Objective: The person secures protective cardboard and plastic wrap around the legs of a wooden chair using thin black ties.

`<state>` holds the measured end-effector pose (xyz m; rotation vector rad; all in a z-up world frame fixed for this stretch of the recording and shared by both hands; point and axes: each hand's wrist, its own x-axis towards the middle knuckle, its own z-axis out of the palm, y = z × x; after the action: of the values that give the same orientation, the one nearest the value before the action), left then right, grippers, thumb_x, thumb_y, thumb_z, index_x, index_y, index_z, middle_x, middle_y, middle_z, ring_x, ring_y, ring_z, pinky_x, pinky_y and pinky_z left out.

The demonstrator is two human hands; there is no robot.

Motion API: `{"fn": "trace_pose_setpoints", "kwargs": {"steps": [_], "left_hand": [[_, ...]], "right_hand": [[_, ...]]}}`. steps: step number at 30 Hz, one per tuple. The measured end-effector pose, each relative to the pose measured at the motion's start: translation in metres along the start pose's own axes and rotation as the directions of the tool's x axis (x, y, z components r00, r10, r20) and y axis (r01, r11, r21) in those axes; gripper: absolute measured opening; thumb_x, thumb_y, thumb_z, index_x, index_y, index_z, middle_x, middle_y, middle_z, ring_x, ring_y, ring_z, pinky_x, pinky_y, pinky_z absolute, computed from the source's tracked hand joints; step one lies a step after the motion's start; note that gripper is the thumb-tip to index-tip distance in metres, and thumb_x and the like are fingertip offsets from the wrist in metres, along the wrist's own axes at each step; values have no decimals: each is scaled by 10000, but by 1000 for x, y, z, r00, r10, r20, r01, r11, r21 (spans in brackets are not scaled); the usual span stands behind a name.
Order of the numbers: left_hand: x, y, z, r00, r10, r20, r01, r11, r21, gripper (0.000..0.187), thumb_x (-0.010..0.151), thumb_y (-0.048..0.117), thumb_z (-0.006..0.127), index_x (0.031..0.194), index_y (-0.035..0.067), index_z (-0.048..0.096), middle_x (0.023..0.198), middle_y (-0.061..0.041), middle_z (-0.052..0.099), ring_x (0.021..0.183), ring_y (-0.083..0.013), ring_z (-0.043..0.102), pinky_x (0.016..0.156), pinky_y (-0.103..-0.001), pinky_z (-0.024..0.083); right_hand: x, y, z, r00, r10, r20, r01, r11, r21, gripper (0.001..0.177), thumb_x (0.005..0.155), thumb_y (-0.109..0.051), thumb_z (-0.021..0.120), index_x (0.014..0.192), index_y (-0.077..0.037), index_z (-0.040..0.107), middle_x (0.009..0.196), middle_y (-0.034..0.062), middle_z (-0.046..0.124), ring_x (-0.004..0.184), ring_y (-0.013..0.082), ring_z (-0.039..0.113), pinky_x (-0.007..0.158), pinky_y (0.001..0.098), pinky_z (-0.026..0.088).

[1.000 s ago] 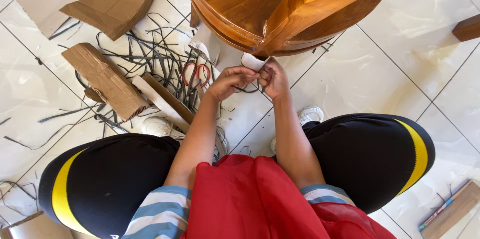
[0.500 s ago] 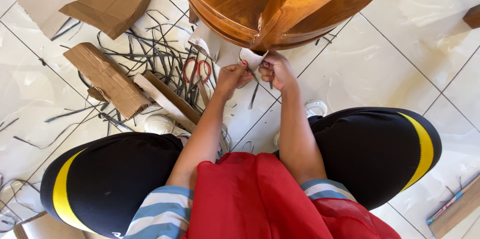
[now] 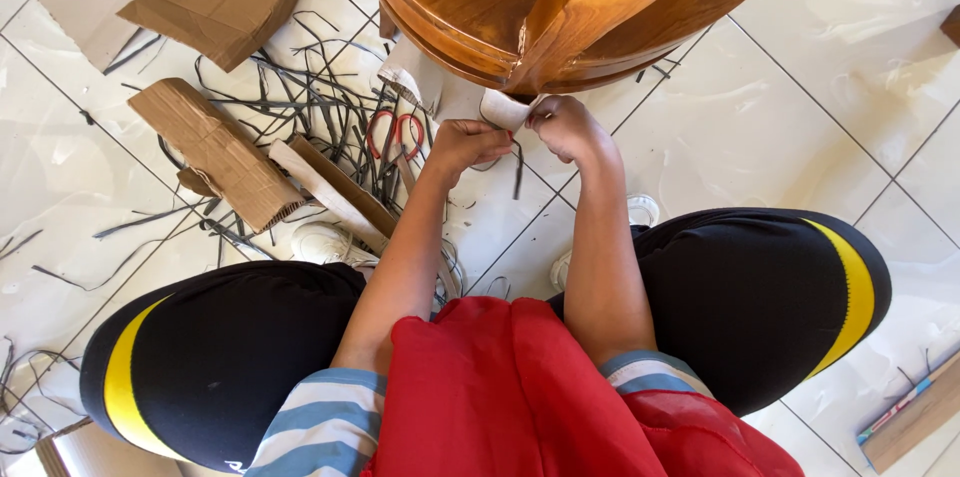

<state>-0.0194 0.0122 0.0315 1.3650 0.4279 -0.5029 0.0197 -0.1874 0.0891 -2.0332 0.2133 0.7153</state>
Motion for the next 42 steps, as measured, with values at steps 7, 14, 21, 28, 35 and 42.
{"fn": "trace_pose_setpoints", "kwargs": {"steps": [7,14,21,28,35,42], "left_hand": [[6,2,9,984,-136,118,153,977,-146,256,764,191,894,923,31,773,940,-154,786,912,-254,783,923,-400,588],[30,-32,38,965,-209,159,261,686,-679,190,809,101,871,963,54,770,1000,-107,796,899,-204,793,921,-423,617],[21,-27,47,990,-131,43,130,783,-608,238,829,129,870,1014,32,757,1063,-134,783,975,-225,774,961,-389,591],[5,-9,50,994,-44,-99,-2,907,-422,200,775,92,895,910,1,778,996,-199,773,954,-263,762,962,-362,574],[19,-26,51,996,-88,16,80,792,-605,227,746,117,926,879,15,773,905,-148,786,886,-257,788,922,-380,601],[24,-24,51,995,-100,11,90,839,-537,212,716,141,935,775,65,746,664,-44,704,597,-108,720,767,-304,634]], "right_hand": [[25,31,-4,1000,-29,-11,25,970,-241,223,912,-228,634,1023,-114,789,685,160,662,419,232,597,390,325,498],[-10,8,-20,962,-80,-263,-10,946,-324,215,873,-242,598,865,-249,813,878,132,753,904,430,710,790,538,581],[-12,10,-19,936,-106,-335,-9,946,-325,136,788,-210,694,827,-253,816,904,100,755,942,417,698,824,520,573],[-38,-15,-26,910,-100,-403,-3,969,-245,114,724,-228,797,816,-291,821,808,88,756,845,397,721,734,495,563],[-9,18,-5,968,-37,-249,-15,978,-206,189,621,-217,852,798,-274,818,767,115,754,798,410,722,711,495,552],[-15,11,-12,974,83,-210,-50,986,157,150,703,-83,806,853,-83,803,680,138,732,464,143,634,448,253,605]]}}
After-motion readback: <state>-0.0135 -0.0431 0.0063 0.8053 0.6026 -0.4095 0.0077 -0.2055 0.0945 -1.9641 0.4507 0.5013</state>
